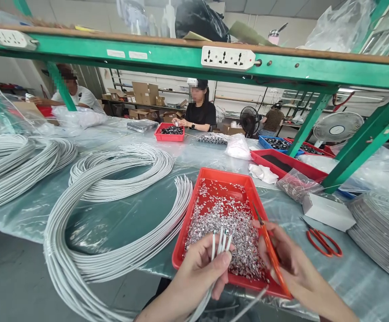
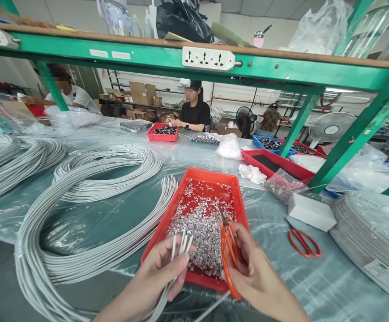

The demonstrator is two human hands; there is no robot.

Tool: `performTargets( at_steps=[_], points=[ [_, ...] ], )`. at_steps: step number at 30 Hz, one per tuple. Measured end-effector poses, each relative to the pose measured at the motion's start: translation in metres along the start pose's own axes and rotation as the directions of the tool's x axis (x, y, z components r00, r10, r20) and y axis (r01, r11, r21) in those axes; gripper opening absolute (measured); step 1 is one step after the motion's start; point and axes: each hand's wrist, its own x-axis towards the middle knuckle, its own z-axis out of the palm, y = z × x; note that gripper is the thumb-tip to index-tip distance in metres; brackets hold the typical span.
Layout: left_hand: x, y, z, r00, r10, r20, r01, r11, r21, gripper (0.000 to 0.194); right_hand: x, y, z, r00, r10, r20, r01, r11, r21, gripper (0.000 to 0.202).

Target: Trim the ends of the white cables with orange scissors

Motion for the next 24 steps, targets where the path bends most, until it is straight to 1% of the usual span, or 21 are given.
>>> performTargets(
  at_steps=[2, 3, 4, 6, 9, 11, 14, 17, 22, 24],
  points=[
    [0.000, 0.000, 0.000, 1.000, 0.009, -0.018, -0.009, 1.000, -0.028, 0.036, -0.015, -0.004, -0.001, 0.999, 0.043, 0.003, -0.043, 0.996, 0.084, 0.054],
    [0.000, 0.000, 0.000, 0.999, 0.005, -0.046, -0.007, 1.000, -0.027, 0.038, -0.021, -0.006, -0.002, 0.998, 0.069, -0.002, -0.068, 0.993, 0.093, 0.053],
    [0.000, -0.001, 0.001, 0.997, -0.003, -0.073, 0.002, 1.000, -0.016, 0.039, -0.026, -0.009, -0.002, 0.996, 0.089, 0.006, -0.089, 0.994, 0.063, 0.053],
    [0.000, -0.003, 0.001, 0.993, -0.017, -0.118, 0.022, 0.999, 0.034, 0.041, -0.032, -0.014, -0.005, 0.993, 0.106, 0.045, -0.103, 0.992, -0.074, 0.053],
    [0.001, -0.006, -0.001, 0.993, 0.014, -0.117, 0.003, 0.989, 0.146, 0.038, -0.032, -0.015, -0.010, 0.987, 0.066, 0.146, -0.026, 0.966, -0.258, 0.057],
    [0.001, -0.007, -0.002, 0.992, 0.062, -0.110, -0.039, 0.979, 0.199, 0.035, -0.032, -0.012, -0.013, 0.982, 0.052, 0.180, 0.005, 0.954, -0.300, 0.057],
    [0.002, -0.005, -0.004, 0.989, 0.123, -0.084, -0.095, 0.954, 0.283, 0.029, -0.032, -0.008, -0.015, 0.983, 0.055, 0.176, 0.015, 0.929, -0.369, 0.051],
    [0.002, 0.000, -0.003, 0.985, 0.159, -0.073, -0.120, 0.919, 0.377, 0.024, -0.030, -0.012, -0.015, 0.984, 0.038, 0.172, 0.047, 0.886, -0.462, 0.045],
    [0.003, 0.005, 0.003, 0.981, 0.151, -0.124, -0.097, 0.929, 0.357, 0.025, -0.024, -0.030, -0.011, 0.979, 0.024, 0.201, 0.088, 0.846, -0.527, 0.044],
    [0.005, 0.003, 0.004, 0.972, 0.183, -0.149, -0.114, 0.918, 0.381, 0.025, -0.023, -0.035, -0.010, 0.977, -0.006, 0.212, 0.124, 0.827, -0.549, 0.047]
  ],
)
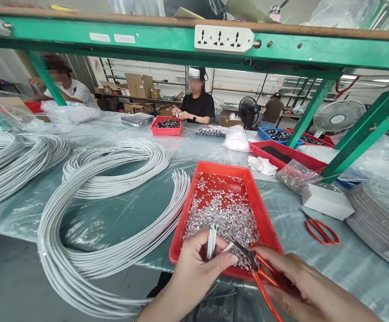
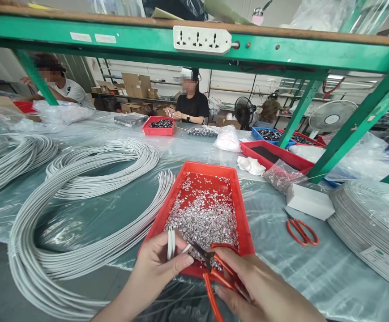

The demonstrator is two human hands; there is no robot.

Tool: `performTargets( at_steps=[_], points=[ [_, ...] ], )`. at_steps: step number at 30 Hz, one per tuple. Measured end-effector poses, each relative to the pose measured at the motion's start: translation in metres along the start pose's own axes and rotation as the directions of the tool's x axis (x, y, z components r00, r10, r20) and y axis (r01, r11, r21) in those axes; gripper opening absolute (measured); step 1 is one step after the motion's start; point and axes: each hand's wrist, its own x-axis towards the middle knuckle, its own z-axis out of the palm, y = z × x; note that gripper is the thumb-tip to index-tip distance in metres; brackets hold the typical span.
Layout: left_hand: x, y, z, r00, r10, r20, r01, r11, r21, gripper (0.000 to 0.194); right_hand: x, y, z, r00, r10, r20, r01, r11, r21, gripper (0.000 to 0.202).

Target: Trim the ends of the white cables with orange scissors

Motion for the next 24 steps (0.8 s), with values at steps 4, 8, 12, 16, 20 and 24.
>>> performTargets(
  at_steps=[4, 8, 12, 16, 20, 24],
  points=[
    [0.001, -0.006, -0.002, 0.999, 0.009, 0.038, -0.005, 0.996, -0.085, 0.026, 0.002, 0.001, -0.002, 0.997, -0.075, -0.011, 0.075, 0.996, -0.047, 0.050],
    [0.002, -0.006, -0.005, 0.983, -0.075, 0.168, 0.120, 0.952, -0.281, 0.033, 0.002, 0.007, -0.003, 0.994, -0.109, 0.000, 0.109, 0.993, -0.055, 0.058],
    [0.002, -0.004, -0.005, 0.967, -0.072, 0.244, 0.172, 0.891, -0.420, 0.034, 0.001, 0.006, -0.006, 0.995, -0.100, 0.024, 0.101, 0.993, -0.065, 0.062],
    [0.001, -0.006, -0.004, 0.924, -0.034, 0.381, 0.237, 0.834, -0.498, 0.031, 0.001, 0.007, -0.010, 0.994, -0.082, 0.071, 0.084, 0.996, -0.037, 0.053],
    [-0.001, -0.007, -0.004, 0.906, -0.028, 0.422, 0.275, 0.797, -0.538, 0.029, 0.001, 0.018, -0.005, 0.999, -0.033, 0.011, 0.032, 0.997, 0.065, 0.041],
    [-0.004, -0.004, -0.001, 0.941, -0.090, 0.327, 0.235, 0.869, -0.435, 0.037, 0.012, 0.016, 0.014, 0.983, 0.119, -0.137, -0.054, 0.911, 0.408, 0.028]
  ],
)
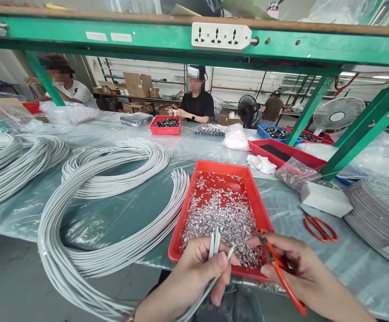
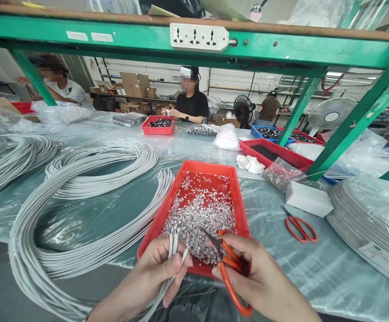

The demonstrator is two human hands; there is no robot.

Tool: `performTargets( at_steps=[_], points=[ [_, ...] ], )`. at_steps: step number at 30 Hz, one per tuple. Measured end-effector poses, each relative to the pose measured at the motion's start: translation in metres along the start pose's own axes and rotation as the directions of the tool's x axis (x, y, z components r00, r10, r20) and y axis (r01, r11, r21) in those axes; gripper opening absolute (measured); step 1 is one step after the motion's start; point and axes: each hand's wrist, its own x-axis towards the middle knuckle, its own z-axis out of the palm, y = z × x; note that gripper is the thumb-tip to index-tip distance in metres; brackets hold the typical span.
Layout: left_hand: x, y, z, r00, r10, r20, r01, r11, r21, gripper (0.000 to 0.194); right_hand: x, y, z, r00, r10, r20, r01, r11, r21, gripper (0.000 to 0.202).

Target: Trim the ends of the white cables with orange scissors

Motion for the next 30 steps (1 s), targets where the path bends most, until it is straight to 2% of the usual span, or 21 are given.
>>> performTargets(
  at_steps=[2, 4, 8, 13, 16, 21, 25, 30],
  points=[
    [0.000, -0.001, 0.004, 0.998, 0.015, -0.060, -0.009, 0.994, 0.107, 0.042, 0.008, -0.007, 0.015, 1.000, 0.003, -0.017, 0.001, 0.974, 0.228, 0.025],
    [0.001, -0.004, 0.007, 0.994, 0.041, -0.106, -0.018, 0.978, 0.209, 0.046, 0.017, -0.016, 0.029, 0.998, 0.039, -0.044, -0.021, 0.936, 0.353, 0.015],
    [0.002, -0.006, 0.009, 0.980, 0.110, -0.167, -0.052, 0.947, 0.318, 0.046, 0.029, -0.026, 0.045, 0.974, 0.123, -0.190, -0.037, 0.915, 0.402, 0.019],
    [0.002, -0.005, 0.008, 0.968, 0.148, -0.201, -0.070, 0.933, 0.353, 0.043, 0.029, -0.018, 0.050, 0.919, 0.168, -0.358, 0.005, 0.900, 0.435, 0.023],
    [0.003, -0.004, 0.008, 0.972, 0.141, -0.188, -0.070, 0.936, 0.344, 0.043, 0.027, -0.012, 0.054, 0.915, 0.069, -0.399, 0.085, 0.931, 0.356, 0.018],
    [0.002, -0.007, 0.005, 0.975, 0.130, -0.179, -0.070, 0.949, 0.307, 0.040, 0.030, -0.008, 0.057, 0.842, -0.120, -0.526, 0.216, 0.968, 0.126, 0.013],
    [0.001, -0.007, 0.002, 0.984, 0.125, -0.126, -0.079, 0.945, 0.317, 0.037, 0.032, -0.013, 0.053, 0.828, -0.205, -0.522, 0.262, 0.964, 0.037, 0.014],
    [0.001, -0.004, 0.000, 0.985, 0.145, -0.090, -0.101, 0.921, 0.376, 0.028, 0.030, -0.015, 0.049, 0.847, -0.251, -0.469, 0.281, 0.960, -0.007, 0.013]
  ],
)
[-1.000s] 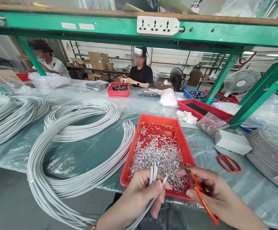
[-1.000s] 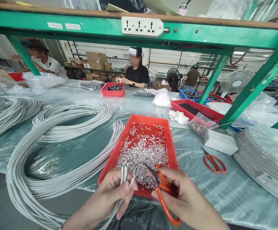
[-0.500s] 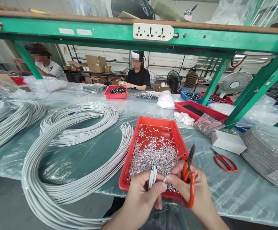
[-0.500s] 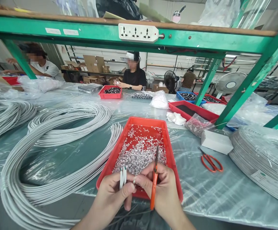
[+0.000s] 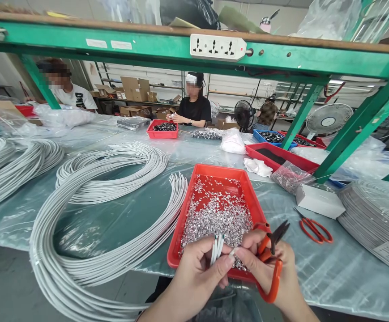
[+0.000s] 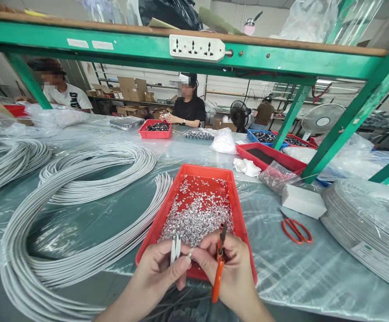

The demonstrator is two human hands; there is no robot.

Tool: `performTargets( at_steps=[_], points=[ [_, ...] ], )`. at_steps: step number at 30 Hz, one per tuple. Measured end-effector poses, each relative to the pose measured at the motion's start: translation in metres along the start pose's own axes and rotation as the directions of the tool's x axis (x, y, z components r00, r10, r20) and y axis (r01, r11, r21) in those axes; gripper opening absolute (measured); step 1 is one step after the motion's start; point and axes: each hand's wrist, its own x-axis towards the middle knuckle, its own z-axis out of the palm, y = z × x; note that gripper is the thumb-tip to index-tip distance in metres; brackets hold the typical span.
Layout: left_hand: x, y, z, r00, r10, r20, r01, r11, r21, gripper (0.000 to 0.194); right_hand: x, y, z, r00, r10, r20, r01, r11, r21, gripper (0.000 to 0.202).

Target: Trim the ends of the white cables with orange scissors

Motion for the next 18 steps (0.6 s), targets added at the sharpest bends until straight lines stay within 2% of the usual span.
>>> performTargets(
  at_steps=[2, 3, 4, 5, 7, 8, 10, 12, 13, 14, 16, 17, 18],
  points=[
    [0.000, 0.000, 0.001, 0.993, 0.092, -0.076, -0.082, 0.988, 0.134, 0.023, -0.002, 0.001, 0.003, 1.000, -0.022, -0.015, 0.022, 1.000, -0.015, 0.013],
    [0.000, -0.001, 0.001, 0.972, 0.192, -0.133, -0.154, 0.954, 0.257, 0.020, -0.003, 0.001, 0.005, 0.999, -0.030, -0.033, 0.030, 0.999, -0.025, 0.013],
    [0.000, -0.001, 0.002, 0.929, 0.326, -0.175, -0.235, 0.886, 0.400, 0.018, -0.004, 0.001, 0.007, 0.998, -0.035, -0.046, 0.033, 0.999, -0.033, 0.013],
    [0.000, -0.001, 0.003, 0.865, 0.466, -0.187, -0.308, 0.786, 0.536, 0.018, -0.004, 0.001, 0.010, 0.997, -0.033, -0.064, 0.031, 0.999, -0.032, 0.013],
    [0.000, 0.000, 0.006, 0.731, 0.667, -0.143, -0.396, 0.585, 0.708, 0.017, -0.004, 0.001, 0.014, 0.994, -0.012, -0.108, 0.011, 1.000, -0.008, 0.014],
    [0.000, 0.000, 0.007, 0.688, 0.715, -0.122, -0.416, 0.527, 0.741, 0.017, -0.003, 0.000, 0.015, 0.993, 0.006, -0.119, -0.005, 1.000, 0.011, 0.014],
    [0.001, 0.002, 0.009, 0.660, 0.744, -0.107, -0.428, 0.489, 0.760, 0.017, -0.002, 0.001, 0.013, 0.995, 0.061, -0.081, -0.056, 0.996, 0.066, 0.016],
    [0.003, 0.003, 0.010, 0.689, 0.713, -0.132, -0.407, 0.531, 0.743, 0.017, -0.002, 0.003, 0.009, 0.990, 0.144, 0.006, -0.144, 0.979, 0.142, 0.020],
    [0.003, 0.004, 0.010, 0.733, 0.661, -0.159, -0.384, 0.595, 0.706, 0.017, -0.002, 0.005, 0.006, 0.982, 0.183, 0.044, -0.188, 0.966, 0.180, 0.023],
    [0.004, 0.004, 0.010, 0.800, 0.568, -0.195, -0.342, 0.698, 0.629, 0.017, -0.002, 0.006, 0.003, 0.974, 0.216, 0.068, -0.225, 0.951, 0.212, 0.026],
    [0.005, 0.003, 0.009, 0.940, 0.267, -0.210, -0.186, 0.922, 0.340, 0.020, -0.002, 0.010, -0.001, 0.964, 0.253, 0.081, -0.266, 0.932, 0.247, 0.028],
    [0.005, 0.003, 0.008, 0.980, 0.110, -0.166, -0.083, 0.984, 0.159, 0.023, -0.002, 0.011, -0.003, 0.962, 0.259, 0.088, -0.273, 0.929, 0.252, 0.029],
    [0.005, 0.003, 0.008, 0.994, -0.011, -0.107, 0.011, 1.000, -0.008, 0.027, -0.002, 0.013, -0.004, 0.958, 0.270, 0.093, -0.285, 0.923, 0.259, 0.028]
  ],
)
